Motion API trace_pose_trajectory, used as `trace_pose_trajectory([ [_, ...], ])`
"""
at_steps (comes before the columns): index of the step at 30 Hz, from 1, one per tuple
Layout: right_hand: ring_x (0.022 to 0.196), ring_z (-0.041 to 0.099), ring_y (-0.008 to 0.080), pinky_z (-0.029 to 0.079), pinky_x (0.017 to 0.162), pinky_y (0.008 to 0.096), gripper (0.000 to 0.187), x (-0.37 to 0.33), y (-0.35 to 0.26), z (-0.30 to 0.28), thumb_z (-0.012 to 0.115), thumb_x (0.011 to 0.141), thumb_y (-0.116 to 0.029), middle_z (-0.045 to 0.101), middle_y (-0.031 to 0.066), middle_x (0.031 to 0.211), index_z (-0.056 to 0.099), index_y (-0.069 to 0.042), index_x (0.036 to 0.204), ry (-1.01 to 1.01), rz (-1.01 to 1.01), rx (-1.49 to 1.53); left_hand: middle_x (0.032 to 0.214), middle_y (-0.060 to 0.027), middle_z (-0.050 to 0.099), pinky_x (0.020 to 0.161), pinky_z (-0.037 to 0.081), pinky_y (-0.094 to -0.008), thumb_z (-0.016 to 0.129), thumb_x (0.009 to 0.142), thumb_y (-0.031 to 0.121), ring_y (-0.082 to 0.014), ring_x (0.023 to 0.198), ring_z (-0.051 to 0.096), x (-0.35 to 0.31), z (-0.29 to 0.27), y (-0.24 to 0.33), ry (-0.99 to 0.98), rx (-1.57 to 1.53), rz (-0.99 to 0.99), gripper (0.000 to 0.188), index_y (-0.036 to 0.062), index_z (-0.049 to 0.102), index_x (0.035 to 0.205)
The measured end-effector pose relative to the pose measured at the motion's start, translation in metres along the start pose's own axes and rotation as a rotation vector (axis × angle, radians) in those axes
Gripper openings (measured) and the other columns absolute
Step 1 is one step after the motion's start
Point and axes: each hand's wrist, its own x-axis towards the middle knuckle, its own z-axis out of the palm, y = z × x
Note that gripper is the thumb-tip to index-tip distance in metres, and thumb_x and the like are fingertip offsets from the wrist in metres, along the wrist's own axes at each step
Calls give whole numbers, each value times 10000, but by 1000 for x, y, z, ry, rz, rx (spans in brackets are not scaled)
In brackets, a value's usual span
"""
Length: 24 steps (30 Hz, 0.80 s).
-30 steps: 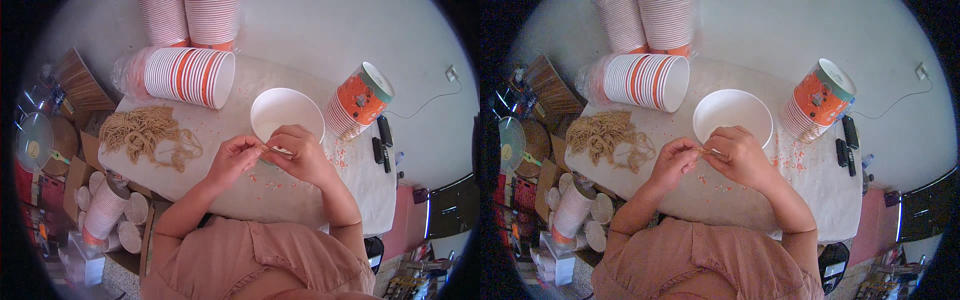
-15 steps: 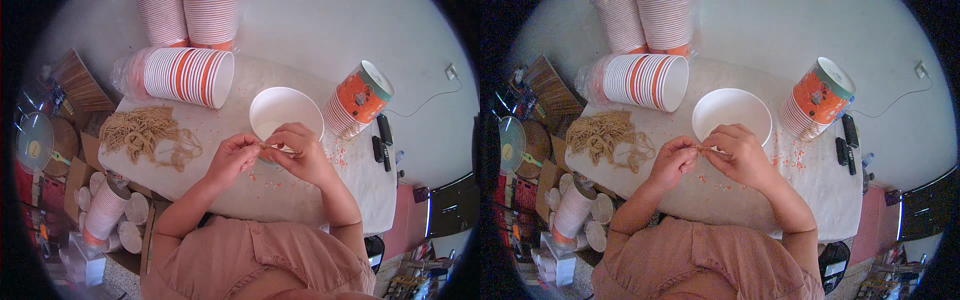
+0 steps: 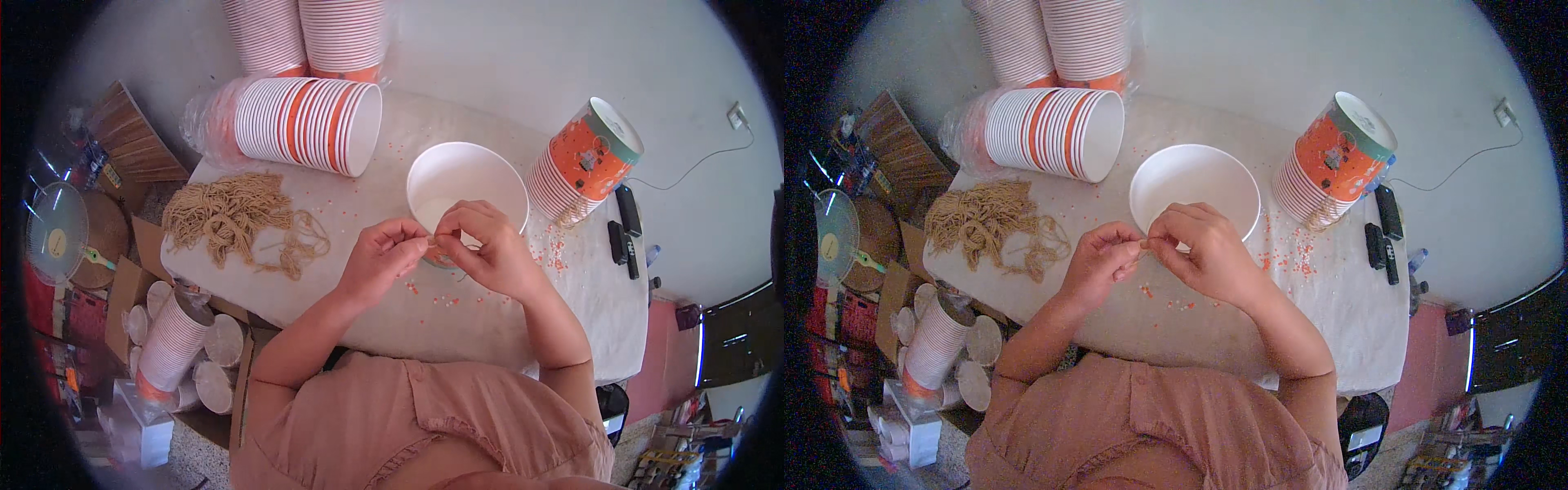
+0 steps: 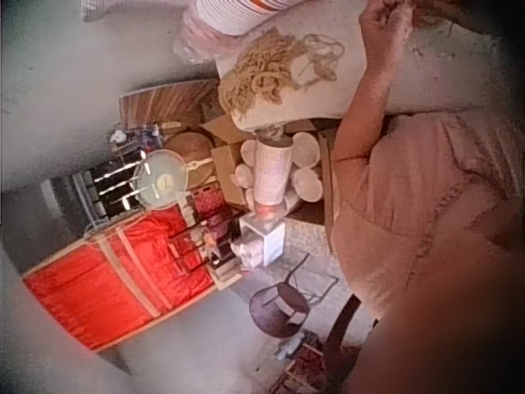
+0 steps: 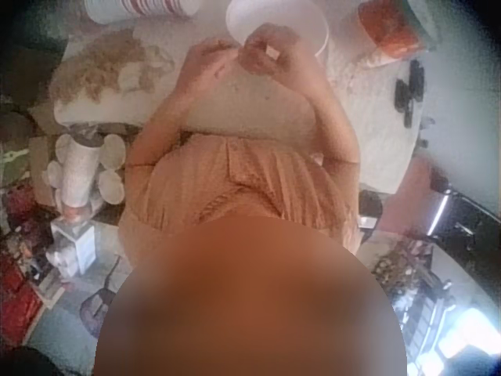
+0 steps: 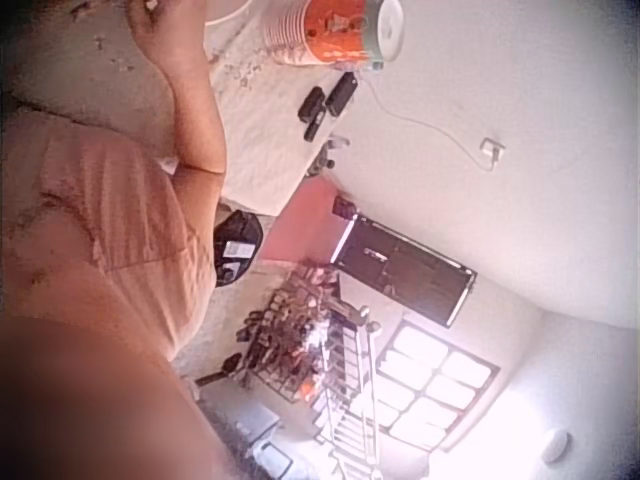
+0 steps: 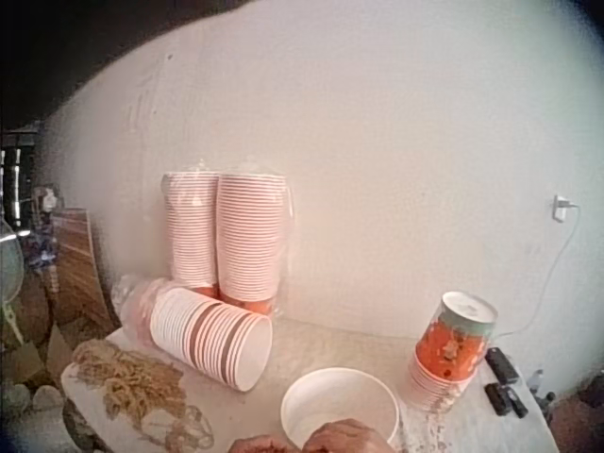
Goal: Attaching a string handle to a paper bucket by threading and knotting.
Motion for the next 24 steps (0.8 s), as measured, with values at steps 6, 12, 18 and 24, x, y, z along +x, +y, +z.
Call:
trace_pose_trajectory([
  [6, 715, 605, 277, 454, 708, 374, 76, -1, 0, -3, 654, 802, -34, 606, 97, 762, 588, -33, 838, -22, -5, -10, 695, 49, 514, 487, 308, -195, 587, 927, 127, -22, 562, 406, 2, 7, 3, 37, 101, 13, 97, 32, 607, 923],
  [12, 776, 595, 220, 456, 718, 330, 38, -5, 4, -8, 631, 827, 26, 623, 83, 810, 608, 2, 845, -4, 89, 94, 664, 39, 463, 465, 301, -206, 564, 932, 130, -46, 532, 382, 2, 1, -2, 0, -30, 11, 93, 40, 585, 949],
  [18, 781, 595, 211, 458, 712, 317, 45, -9, 8, -11, 627, 827, 38, 630, 88, 828, 606, 7, 852, -35, 86, 62, 646, 45, 432, 457, 280, -204, 547, 944, 140, -42, 522, 357, 2, 3, -2, -15, -49, 25, 101, 47, 576, 971],
  [24, 801, 598, 211, 462, 723, 320, 50, -9, 6, -12, 629, 828, 40, 633, 90, 837, 609, 6, 859, -9, 84, 113, 639, 47, 423, 454, 273, -203, 539, 950, 142, -38, 520, 349, 2, 0, -3, -10, -83, -4, 109, 42, 576, 973],
])
